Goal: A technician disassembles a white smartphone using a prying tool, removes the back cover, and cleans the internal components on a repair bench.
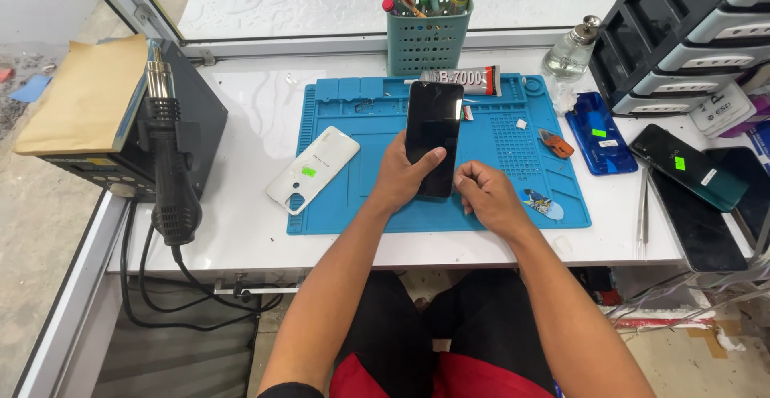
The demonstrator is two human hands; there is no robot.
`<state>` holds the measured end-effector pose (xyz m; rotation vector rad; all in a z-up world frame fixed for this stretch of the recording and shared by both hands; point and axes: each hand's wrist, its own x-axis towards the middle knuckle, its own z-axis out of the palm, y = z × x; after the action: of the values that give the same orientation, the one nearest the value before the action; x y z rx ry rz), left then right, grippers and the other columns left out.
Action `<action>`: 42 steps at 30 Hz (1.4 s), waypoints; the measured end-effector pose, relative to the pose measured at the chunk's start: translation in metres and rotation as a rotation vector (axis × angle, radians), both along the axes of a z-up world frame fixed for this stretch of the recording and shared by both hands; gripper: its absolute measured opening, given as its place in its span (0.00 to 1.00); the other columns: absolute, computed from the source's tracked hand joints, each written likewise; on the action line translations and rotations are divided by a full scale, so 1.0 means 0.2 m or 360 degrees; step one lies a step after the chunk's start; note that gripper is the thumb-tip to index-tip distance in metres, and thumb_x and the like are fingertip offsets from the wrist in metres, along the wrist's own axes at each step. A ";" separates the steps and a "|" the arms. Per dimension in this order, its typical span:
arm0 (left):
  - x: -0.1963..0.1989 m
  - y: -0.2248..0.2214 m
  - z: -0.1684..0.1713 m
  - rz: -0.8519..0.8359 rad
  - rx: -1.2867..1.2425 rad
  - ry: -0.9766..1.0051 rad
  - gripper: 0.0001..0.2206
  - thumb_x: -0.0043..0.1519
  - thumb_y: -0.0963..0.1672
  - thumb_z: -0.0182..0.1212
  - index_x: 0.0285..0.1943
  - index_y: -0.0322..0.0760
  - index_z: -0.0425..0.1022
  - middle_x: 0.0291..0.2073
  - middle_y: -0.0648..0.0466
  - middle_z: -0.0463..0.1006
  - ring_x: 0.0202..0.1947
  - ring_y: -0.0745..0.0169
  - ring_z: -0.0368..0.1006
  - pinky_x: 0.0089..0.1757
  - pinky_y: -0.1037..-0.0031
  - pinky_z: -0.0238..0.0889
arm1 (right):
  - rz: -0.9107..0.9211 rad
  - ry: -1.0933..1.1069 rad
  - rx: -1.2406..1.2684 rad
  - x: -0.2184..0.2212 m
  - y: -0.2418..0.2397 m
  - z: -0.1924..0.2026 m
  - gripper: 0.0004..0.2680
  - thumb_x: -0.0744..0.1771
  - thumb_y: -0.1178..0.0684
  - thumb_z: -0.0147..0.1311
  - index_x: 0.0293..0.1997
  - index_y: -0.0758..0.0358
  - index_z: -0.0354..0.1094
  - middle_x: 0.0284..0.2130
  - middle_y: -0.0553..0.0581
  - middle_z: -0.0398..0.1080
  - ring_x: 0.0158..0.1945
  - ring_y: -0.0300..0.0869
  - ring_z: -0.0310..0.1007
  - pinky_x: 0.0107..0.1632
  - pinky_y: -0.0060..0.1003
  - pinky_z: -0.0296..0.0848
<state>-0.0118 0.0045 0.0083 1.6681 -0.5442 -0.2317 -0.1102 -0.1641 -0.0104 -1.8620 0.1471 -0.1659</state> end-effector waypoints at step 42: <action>-0.01 0.01 0.01 -0.0014 0.0009 0.0072 0.23 0.61 0.57 0.67 0.49 0.39 0.72 0.40 0.49 0.82 0.45 0.54 0.79 0.46 0.62 0.74 | -0.0026 -0.0038 -0.0040 0.01 0.00 -0.02 0.04 0.65 0.57 0.49 0.29 0.60 0.67 0.12 0.54 0.63 0.18 0.40 0.66 0.24 0.33 0.66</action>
<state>-0.0143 0.0060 0.0096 1.6624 -0.5172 -0.2767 -0.1088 -0.1648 -0.0153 -1.8836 0.1446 -0.2023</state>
